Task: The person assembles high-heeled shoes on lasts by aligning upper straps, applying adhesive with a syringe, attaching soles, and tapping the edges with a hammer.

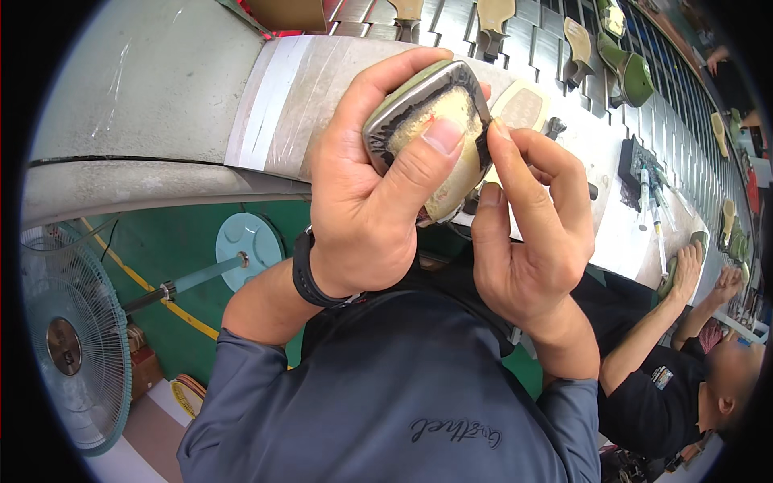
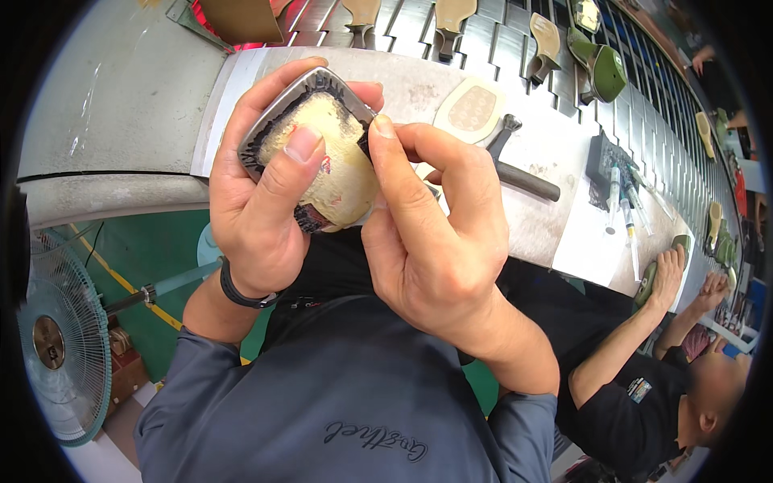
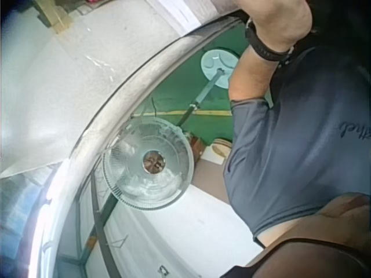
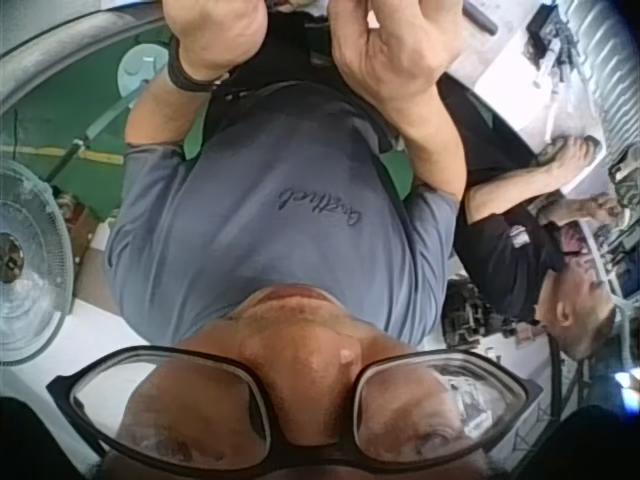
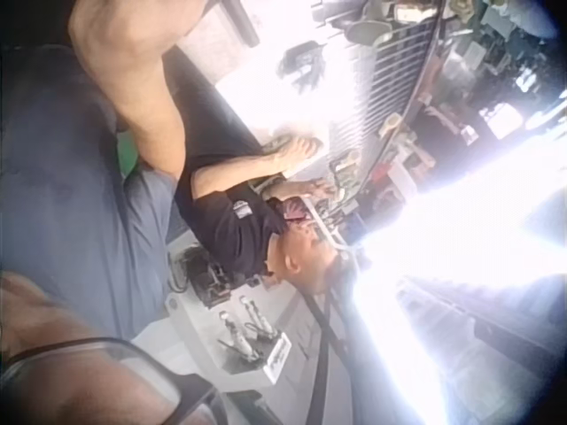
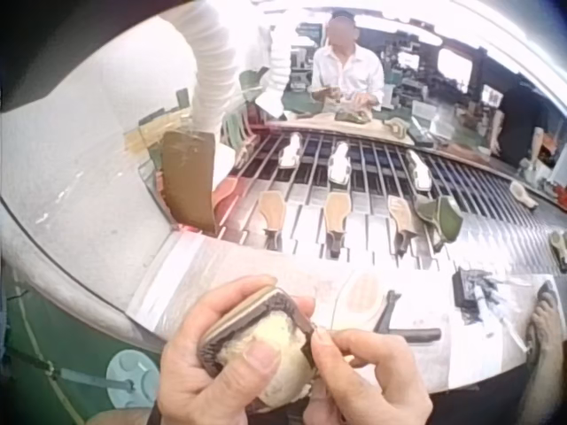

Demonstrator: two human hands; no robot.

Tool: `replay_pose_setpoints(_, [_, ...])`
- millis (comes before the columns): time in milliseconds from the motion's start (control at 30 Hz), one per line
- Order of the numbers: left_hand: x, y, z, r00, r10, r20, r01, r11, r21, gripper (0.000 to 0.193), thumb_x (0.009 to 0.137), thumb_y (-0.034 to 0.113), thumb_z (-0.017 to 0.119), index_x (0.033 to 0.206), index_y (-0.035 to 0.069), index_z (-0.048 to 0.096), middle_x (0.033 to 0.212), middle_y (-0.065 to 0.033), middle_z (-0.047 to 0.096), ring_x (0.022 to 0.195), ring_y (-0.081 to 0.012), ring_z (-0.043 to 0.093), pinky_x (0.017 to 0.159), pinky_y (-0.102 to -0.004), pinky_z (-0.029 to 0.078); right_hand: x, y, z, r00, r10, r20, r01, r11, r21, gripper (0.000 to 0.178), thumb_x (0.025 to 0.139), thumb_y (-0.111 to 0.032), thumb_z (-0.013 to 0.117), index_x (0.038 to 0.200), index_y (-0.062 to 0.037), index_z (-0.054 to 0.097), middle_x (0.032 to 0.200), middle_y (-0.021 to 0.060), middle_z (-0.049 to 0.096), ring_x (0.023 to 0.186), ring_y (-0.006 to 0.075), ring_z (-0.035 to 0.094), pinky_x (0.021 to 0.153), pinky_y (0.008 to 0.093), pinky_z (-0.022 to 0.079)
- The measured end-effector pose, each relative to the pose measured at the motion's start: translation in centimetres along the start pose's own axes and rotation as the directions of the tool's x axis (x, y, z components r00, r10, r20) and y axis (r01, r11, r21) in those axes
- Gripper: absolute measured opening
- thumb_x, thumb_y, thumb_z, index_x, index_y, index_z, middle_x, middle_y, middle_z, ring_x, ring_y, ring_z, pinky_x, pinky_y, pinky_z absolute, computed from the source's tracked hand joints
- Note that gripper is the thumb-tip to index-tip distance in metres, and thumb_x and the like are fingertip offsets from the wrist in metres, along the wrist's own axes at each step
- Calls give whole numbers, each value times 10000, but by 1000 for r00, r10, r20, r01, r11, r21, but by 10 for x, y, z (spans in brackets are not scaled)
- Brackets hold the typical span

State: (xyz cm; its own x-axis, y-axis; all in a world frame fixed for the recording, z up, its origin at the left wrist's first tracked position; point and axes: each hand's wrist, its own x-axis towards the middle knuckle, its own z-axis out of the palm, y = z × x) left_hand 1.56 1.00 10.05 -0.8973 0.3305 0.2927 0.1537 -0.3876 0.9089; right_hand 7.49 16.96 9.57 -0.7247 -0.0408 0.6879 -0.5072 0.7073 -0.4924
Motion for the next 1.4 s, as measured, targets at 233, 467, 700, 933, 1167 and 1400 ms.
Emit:
replay_pose_setpoints(233, [0,1,1,1000,-9,-25,9,1000,-6,503,1056,140,553,1510,-33,422,1333,-263,673,1212,-257,678,1062,-393,548,0,-7,6,1000,3,-4,-3,996,-84,493,811,154,667,1298,81,702,1189,236,670,965,290,686,772,340,556])
replay_pose_setpoints(467, [0,1,-1,999,3,-33,-3,1000,-5,499,1056,119,538,1512,-34,404,1355,-279,653,1230,-271,668,1062,-394,552,6,-10,11,999,-37,-24,33,986,-162,539,755,150,679,1288,77,707,1176,218,671,972,302,645,774,358,526])
replay_pose_setpoints(700, [2,3,-13,997,-33,-63,23,987,-162,476,1041,95,598,1476,-19,441,1308,-188,685,1190,-199,665,1040,-360,545,10,-15,17,1000,-15,18,17,991,-135,588,732,137,685,1316,64,694,1184,206,661,980,321,645,823,386,536])
replay_pose_setpoints(933, [1,10,-25,991,-128,-31,116,959,-258,538,1004,139,578,1494,-18,423,1337,-209,663,1203,-232,662,1055,-379,540,9,-17,34,992,-114,-53,100,969,-224,621,661,-3,712,1275,87,689,1190,211,656,976,349,663,828,427,526])
replay_pose_setpoints(1167, [5,8,-37,992,-119,-51,99,950,-295,516,1004,115,552,1483,-35,430,1304,-248,674,1168,-251,683,1018,-379,566,8,-43,24,990,-63,123,89,973,-215,564,670,57,709,1234,49,733,1315,260,633,1113,396,654,950,453,540])
replay_pose_setpoints(1400, [11,7,-57,985,-134,-110,100,958,-270,558,1012,232,533,1493,-31,428,1321,-320,629,1244,-363,645,1012,-451,582,-50,-21,12,981,32,193,-49,995,86,297,714,83,783,995,6,725,1057,170,717,908,333,697,762,407,564])
